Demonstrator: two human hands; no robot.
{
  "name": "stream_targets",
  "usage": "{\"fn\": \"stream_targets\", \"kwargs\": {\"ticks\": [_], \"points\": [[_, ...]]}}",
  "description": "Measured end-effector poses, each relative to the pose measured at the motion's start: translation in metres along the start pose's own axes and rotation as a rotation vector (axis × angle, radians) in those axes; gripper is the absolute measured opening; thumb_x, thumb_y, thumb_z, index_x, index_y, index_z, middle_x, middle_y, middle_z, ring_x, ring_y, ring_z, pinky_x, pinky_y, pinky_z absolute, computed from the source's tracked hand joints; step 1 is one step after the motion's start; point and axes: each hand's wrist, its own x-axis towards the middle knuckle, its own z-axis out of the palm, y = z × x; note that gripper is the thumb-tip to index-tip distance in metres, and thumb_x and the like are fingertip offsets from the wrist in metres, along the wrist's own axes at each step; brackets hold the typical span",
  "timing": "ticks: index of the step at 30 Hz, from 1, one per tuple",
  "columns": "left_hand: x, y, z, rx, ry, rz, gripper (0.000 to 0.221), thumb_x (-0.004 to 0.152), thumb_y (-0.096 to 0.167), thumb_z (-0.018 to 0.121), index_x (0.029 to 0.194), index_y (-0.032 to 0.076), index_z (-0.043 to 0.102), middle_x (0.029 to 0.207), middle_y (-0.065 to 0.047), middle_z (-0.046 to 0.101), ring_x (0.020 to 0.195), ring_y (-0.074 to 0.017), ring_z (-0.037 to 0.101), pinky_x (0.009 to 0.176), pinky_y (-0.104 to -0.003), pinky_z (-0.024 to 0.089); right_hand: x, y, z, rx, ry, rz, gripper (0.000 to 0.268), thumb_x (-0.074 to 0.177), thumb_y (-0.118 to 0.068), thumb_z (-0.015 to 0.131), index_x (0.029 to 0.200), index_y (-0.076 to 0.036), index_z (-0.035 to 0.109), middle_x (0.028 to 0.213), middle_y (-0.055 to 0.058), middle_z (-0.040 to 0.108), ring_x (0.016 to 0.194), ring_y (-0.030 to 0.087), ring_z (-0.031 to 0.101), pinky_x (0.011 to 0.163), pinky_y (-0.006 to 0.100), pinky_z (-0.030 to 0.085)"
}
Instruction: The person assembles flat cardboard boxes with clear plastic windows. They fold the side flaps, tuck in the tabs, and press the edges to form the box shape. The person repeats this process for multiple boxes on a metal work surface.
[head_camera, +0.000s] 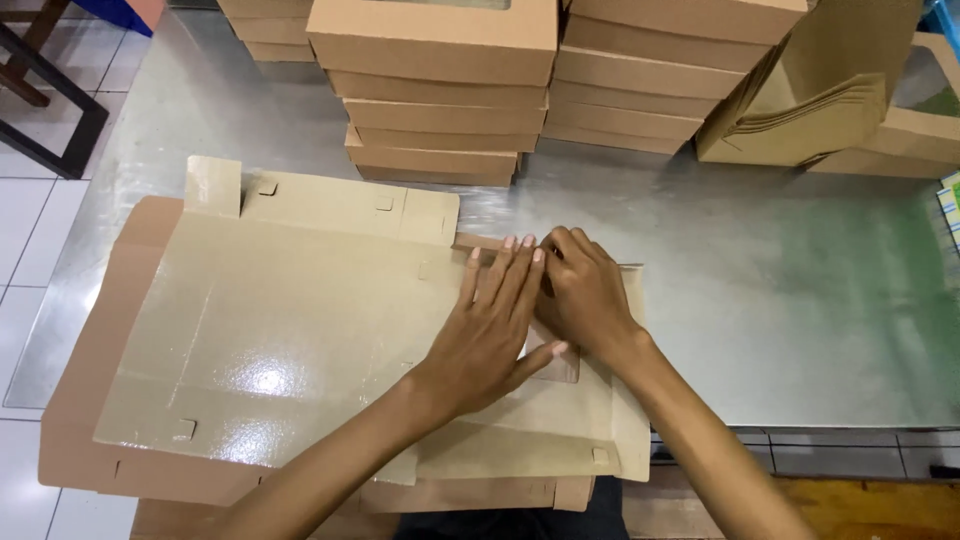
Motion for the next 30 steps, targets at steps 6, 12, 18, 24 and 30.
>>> {"fn": "stream_targets", "kwargs": {"ticks": [6, 12, 18, 24, 30], "points": [[0.013, 0.01, 0.015, -0.3, -0.332, -0.174, 0.109, 0.093, 0.079, 0.029, 0.16, -0.006, 0.012, 0.146, -0.029, 0.044, 0.145, -0.0423, 0.031, 0.121, -0.064, 0.003, -0.016, 0.001, -0.044, 0.237, -0.207, 0.201, 0.011, 0.085, -0.01, 0.069, 0.092, -0.006, 0.077, 0.097, 0.008, 0.071, 0.094, 0.028, 0.067, 0.078, 0.038, 0.058], [0.01, 0.017, 0.021, -0.216, -0.472, -0.16, 0.09, 0.097, 0.075, 0.025, 0.16, 0.011, 0.028, 0.15, -0.024, 0.037, 0.143, -0.0419, 0.032, 0.113, -0.069, 0.024, -0.046, 0.058, -0.049, 0.189, -0.054, 0.25, 0.009, 0.089, -0.003, 0.07, 0.091, -0.007, 0.078, 0.096, 0.004, 0.075, 0.093, 0.027, 0.069, 0.083, 0.038, 0.055], [0.012, 0.021, 0.028, -0.129, -0.483, -0.156, 0.09, 0.095, 0.077, 0.027, 0.159, 0.014, 0.029, 0.145, -0.022, 0.04, 0.141, -0.0401, 0.035, 0.11, -0.07, 0.026, -0.028, 0.078, -0.058, 0.331, -0.196, 0.464, 0.005, 0.089, -0.011, 0.077, 0.089, -0.006, 0.077, 0.093, 0.01, 0.077, 0.09, 0.033, 0.071, 0.081, 0.045, 0.055], [0.022, 0.022, 0.034, -0.079, -0.481, -0.156, 0.091, 0.096, 0.078, 0.021, 0.157, 0.013, 0.037, 0.137, -0.02, 0.044, 0.13, -0.0376, 0.04, 0.106, -0.066, 0.029, -0.003, 0.106, -0.06, 0.296, -0.431, 0.546, 0.041, 0.073, -0.028, 0.089, 0.094, 0.0, 0.068, 0.106, 0.026, 0.064, 0.108, 0.05, 0.059, 0.096, 0.061, 0.04], [0.023, 0.025, 0.036, -0.015, -0.421, -0.126, 0.096, 0.092, 0.083, 0.025, 0.152, 0.011, 0.045, 0.131, -0.019, 0.047, 0.124, -0.0372, 0.043, 0.106, -0.062, 0.03, 0.006, 0.12, -0.051, 0.336, -0.584, 0.603, 0.056, 0.066, -0.032, 0.094, 0.108, -0.009, 0.067, 0.112, 0.016, 0.055, 0.117, 0.039, 0.052, 0.104, 0.054, 0.033]]}}
